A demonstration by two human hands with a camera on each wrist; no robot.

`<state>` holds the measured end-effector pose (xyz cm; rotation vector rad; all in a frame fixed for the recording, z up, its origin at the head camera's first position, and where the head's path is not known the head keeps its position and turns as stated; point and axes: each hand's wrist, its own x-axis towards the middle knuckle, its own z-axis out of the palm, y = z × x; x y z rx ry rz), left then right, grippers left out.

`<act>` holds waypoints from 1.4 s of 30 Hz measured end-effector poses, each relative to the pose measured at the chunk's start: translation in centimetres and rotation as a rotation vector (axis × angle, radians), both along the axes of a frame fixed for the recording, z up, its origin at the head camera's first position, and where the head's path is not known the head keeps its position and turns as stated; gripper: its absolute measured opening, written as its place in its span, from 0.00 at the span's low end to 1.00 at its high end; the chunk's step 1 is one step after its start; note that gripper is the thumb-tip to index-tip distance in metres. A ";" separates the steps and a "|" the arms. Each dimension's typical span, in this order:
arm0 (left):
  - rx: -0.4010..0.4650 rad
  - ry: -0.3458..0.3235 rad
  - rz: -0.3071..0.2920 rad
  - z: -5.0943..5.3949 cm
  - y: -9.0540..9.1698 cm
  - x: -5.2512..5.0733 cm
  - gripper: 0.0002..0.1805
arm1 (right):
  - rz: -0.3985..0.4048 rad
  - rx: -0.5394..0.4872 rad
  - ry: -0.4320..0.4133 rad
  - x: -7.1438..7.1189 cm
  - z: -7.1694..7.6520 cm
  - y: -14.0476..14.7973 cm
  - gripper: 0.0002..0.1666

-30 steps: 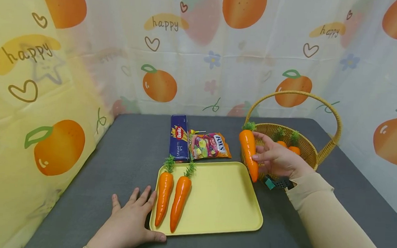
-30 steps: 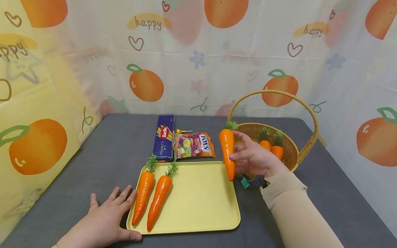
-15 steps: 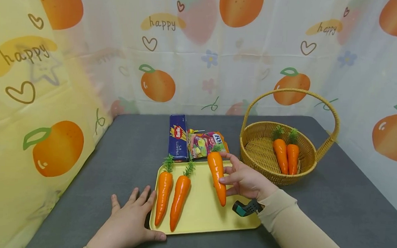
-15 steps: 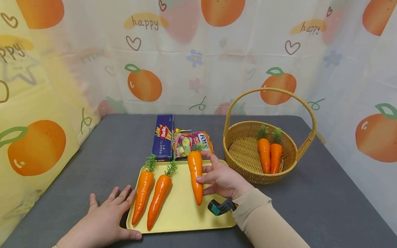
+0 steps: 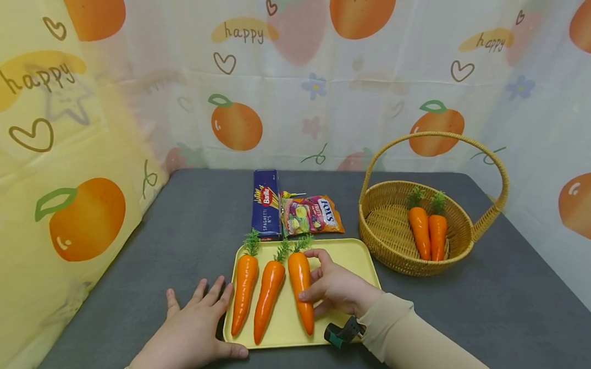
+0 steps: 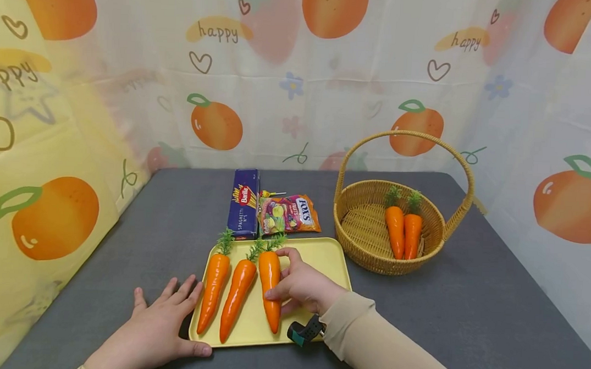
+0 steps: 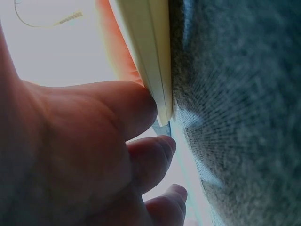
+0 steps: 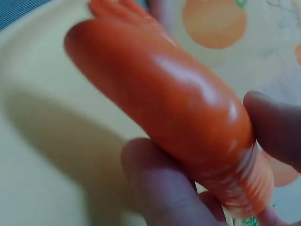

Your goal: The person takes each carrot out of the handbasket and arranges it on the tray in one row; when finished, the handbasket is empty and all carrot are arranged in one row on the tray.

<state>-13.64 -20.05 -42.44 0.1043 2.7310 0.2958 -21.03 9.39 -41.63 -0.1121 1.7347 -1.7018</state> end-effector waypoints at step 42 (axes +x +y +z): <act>-0.024 -0.003 0.006 -0.1 0.0 -0.1 0.79 | -0.015 -0.052 0.124 -2.3 7.3 8.5 0.46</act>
